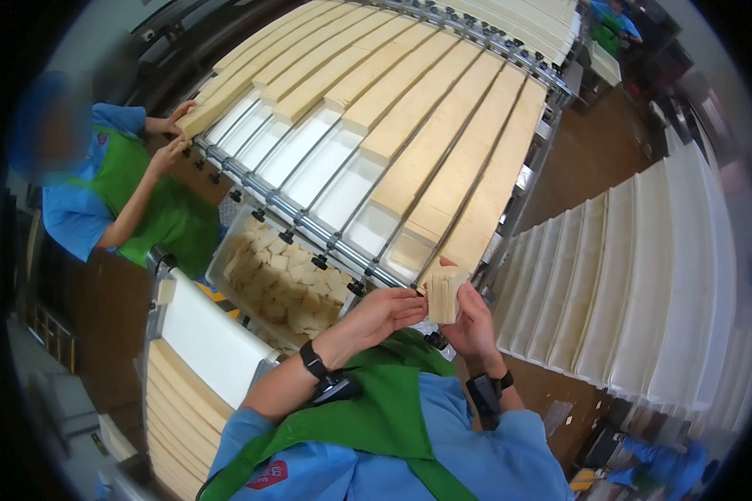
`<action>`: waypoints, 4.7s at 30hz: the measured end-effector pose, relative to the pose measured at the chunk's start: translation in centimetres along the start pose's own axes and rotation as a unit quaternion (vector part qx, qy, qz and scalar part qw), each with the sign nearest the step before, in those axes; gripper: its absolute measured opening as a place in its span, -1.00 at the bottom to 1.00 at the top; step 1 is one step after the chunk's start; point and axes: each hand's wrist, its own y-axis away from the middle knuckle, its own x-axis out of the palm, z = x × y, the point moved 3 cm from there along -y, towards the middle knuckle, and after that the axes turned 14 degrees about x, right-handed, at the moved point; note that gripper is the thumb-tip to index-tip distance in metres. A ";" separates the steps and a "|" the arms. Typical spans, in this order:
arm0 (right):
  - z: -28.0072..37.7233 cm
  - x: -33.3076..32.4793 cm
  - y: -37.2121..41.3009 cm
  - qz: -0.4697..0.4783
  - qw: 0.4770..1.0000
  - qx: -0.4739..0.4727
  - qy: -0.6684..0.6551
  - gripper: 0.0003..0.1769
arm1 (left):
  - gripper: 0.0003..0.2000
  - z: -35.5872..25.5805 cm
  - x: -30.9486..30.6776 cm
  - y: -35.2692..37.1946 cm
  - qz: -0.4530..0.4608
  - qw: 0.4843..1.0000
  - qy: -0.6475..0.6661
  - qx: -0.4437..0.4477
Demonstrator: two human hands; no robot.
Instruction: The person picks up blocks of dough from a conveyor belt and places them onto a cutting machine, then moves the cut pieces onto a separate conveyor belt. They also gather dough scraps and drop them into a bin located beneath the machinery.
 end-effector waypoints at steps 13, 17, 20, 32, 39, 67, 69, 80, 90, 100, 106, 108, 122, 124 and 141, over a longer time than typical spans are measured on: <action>-6.7 8.3 -6.2 0.178 0.974 0.109 0.087 -0.36 | -0.79 -9.0 -2.4 11.7 -0.137 0.841 -0.395 0.344; -8.9 10.6 -7.4 0.197 0.965 0.159 0.066 -0.39 | -0.74 -9.4 -4.9 14.3 -0.194 0.837 -0.372 0.352; -11.4 12.0 -8.9 0.203 0.959 0.130 0.146 -0.41 | -0.64 -7.8 -9.4 15.0 -0.275 0.807 -0.347 0.391; -4.2 4.4 -4.8 -0.082 0.514 -0.352 0.778 -0.09 | -0.62 1.9 -22.6 30.8 -0.573 0.694 -0.303 0.313; 0.0 -1.5 -3.3 -0.226 0.361 -0.216 0.879 0.03 | -0.67 0.9 -21.2 29.6 -0.542 0.719 -0.266 0.344; -27.1 27.2 -12.7 0.369 0.476 -0.193 0.775 -0.41 | -0.18 7.2 -21.9 35.1 -0.742 0.500 -0.352 0.274; -35.7 30.6 -15.4 0.471 0.456 -0.243 0.715 -0.42 | -0.15 6.7 -22.2 35.2 -0.723 0.514 -0.361 0.287; -51.5 37.7 -22.8 0.372 0.264 -0.278 0.845 -0.50 | -0.10 6.9 -23.4 35.3 -0.673 0.595 -0.311 0.311; -47.2 35.4 -25.4 0.427 0.315 -0.276 0.801 -0.45 | -0.11 2.3 -22.5 31.6 -0.778 0.541 -0.283 0.146; -40.6 29.2 -30.2 0.344 0.515 -0.240 0.748 -0.46 | 0.06 2.3 -24.4 28.9 -0.780 0.461 -0.414 0.090; -33.6 26.5 -27.1 0.258 0.565 -0.232 0.748 -0.38 | -0.18 -0.6 -22.5 27.8 -0.780 0.443 -0.420 0.134; -28.7 26.4 -26.4 0.202 0.610 -0.247 0.725 -0.38 | -0.29 -0.9 -22.3 25.9 -0.777 0.394 -0.452 0.194; 2.1 15.6 -43.1 -0.141 0.642 -0.347 0.669 -0.51 | -0.29 -25.1 -11.1 6.1 -0.442 0.497 -0.701 0.259; 2.6 13.5 -45.8 -0.170 0.565 -0.206 0.781 -0.46 | -0.29 -26.9 -10.9 4.3 -0.391 0.501 -0.733 0.242; -6.5 17.1 -36.7 0.063 0.546 -0.312 0.775 -0.23 | -0.53 -25.3 -18.8 -3.6 -0.450 0.625 -0.478 0.423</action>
